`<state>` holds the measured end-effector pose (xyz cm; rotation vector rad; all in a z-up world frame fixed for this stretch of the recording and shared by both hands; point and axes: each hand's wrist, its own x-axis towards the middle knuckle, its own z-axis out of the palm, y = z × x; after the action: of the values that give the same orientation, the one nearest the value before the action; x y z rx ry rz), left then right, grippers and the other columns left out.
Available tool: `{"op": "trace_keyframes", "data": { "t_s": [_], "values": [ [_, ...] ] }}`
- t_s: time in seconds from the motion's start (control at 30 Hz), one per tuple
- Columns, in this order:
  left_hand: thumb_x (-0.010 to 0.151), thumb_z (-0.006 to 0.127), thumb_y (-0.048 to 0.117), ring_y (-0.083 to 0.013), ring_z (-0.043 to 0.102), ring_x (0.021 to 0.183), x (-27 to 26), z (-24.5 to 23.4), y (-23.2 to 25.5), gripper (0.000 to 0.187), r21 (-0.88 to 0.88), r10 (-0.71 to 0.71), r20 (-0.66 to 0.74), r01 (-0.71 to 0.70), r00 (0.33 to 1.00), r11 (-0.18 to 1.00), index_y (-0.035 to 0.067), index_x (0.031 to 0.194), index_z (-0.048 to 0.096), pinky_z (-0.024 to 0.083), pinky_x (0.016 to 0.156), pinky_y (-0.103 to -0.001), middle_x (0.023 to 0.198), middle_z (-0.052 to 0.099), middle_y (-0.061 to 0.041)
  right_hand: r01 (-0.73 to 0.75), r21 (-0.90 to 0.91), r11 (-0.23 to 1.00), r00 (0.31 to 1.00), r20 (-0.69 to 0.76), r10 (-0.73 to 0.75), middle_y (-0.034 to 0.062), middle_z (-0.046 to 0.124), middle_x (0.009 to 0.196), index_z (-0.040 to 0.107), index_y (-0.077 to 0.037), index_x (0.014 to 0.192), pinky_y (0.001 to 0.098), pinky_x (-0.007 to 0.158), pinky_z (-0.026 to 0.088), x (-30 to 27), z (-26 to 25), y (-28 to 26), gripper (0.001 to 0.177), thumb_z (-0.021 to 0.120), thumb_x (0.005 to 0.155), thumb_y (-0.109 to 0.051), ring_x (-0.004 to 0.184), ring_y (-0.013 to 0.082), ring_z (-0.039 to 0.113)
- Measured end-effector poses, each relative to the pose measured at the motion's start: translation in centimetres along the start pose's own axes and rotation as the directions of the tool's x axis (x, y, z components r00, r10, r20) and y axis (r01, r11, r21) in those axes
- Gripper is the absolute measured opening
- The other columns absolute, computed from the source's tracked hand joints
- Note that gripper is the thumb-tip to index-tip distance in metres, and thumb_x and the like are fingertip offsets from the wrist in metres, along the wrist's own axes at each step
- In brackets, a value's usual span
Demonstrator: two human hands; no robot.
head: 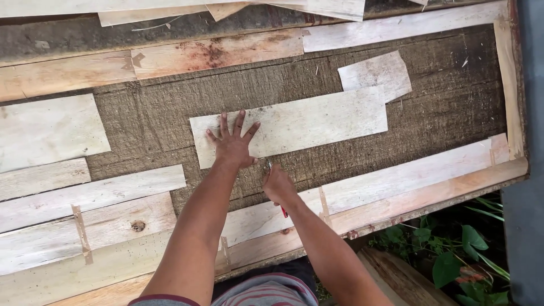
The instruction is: Cutting and sizing thin wood veneers using a utility knife on a workbench.
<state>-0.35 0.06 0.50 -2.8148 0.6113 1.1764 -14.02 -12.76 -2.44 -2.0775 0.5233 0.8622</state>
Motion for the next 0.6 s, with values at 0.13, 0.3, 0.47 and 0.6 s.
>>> {"op": "trace_keyframes", "data": {
  "t_s": [0.13, 0.3, 0.47, 0.6],
  "values": [
    [0.083, 0.074, 0.063, -0.0448, -0.018, 0.156, -0.2, 0.1, -0.4, 0.107, -0.022, 0.013, -0.008, -0.013, 1.0, 1.0, 0.051, 0.163, 0.003, 0.014, 0.117, -0.079, 0.172, -0.023, 0.005, -0.03, -0.026, 0.999, 0.999, 0.014, 0.031, 0.024, 0.069, 0.082, 0.044, 0.007, 0.132, 0.031, 0.034, 0.056, -0.9, -0.6, -0.4, 0.043, 0.031, 0.106, -0.024, 0.048, 0.0229, 0.067],
    [0.077, 0.078, 0.066, -0.0488, -0.01, 0.156, 0.3, 1.4, -0.6, 0.117, 0.022, 0.058, -0.118, -0.056, 0.991, 0.998, 0.044, 0.165, 0.003, 0.014, 0.112, -0.085, 0.174, -0.016, -0.001, -0.11, 0.502, 0.858, 0.966, -0.149, 0.211, 0.0154, 0.067, 0.083, 0.054, -0.003, 0.107, 0.0359, 0.044, 0.065, -2.5, 0.1, 3.4, 0.026, 0.056, 0.102, -0.028, 0.053, 0.0231, 0.072],
    [0.087, 0.069, 0.06, -0.0395, 0.009, 0.159, -1.2, 1.2, -1.3, 0.106, -0.181, -0.049, -0.308, -0.007, 0.95, 0.983, 0.029, 0.167, 0.007, 0.01, 0.117, -0.079, 0.175, 0.006, -0.006, 0.118, 0.904, 0.411, 0.905, -0.269, 0.33, 0.0104, 0.063, 0.076, 0.049, -0.009, 0.105, 0.0364, 0.057, 0.061, -2.0, -3.5, 2.0, 0.021, 0.066, 0.1, -0.02, 0.061, 0.0219, 0.067],
    [0.096, 0.069, 0.044, -0.0364, 0.017, 0.158, -1.5, 3.9, -3.4, 0.088, -0.749, -0.569, -0.356, 0.138, 0.741, 0.648, 0.019, 0.167, 0.024, 0.022, 0.121, -0.069, 0.171, 0.024, -0.011, 0.227, 0.951, 0.211, 0.874, -0.295, 0.387, 0.0094, 0.068, 0.078, 0.049, -0.011, 0.106, 0.041, 0.059, 0.064, 1.4, -5.9, 4.0, 0.024, 0.07, 0.095, -0.011, 0.065, 0.0214, 0.069]
  ]
}}
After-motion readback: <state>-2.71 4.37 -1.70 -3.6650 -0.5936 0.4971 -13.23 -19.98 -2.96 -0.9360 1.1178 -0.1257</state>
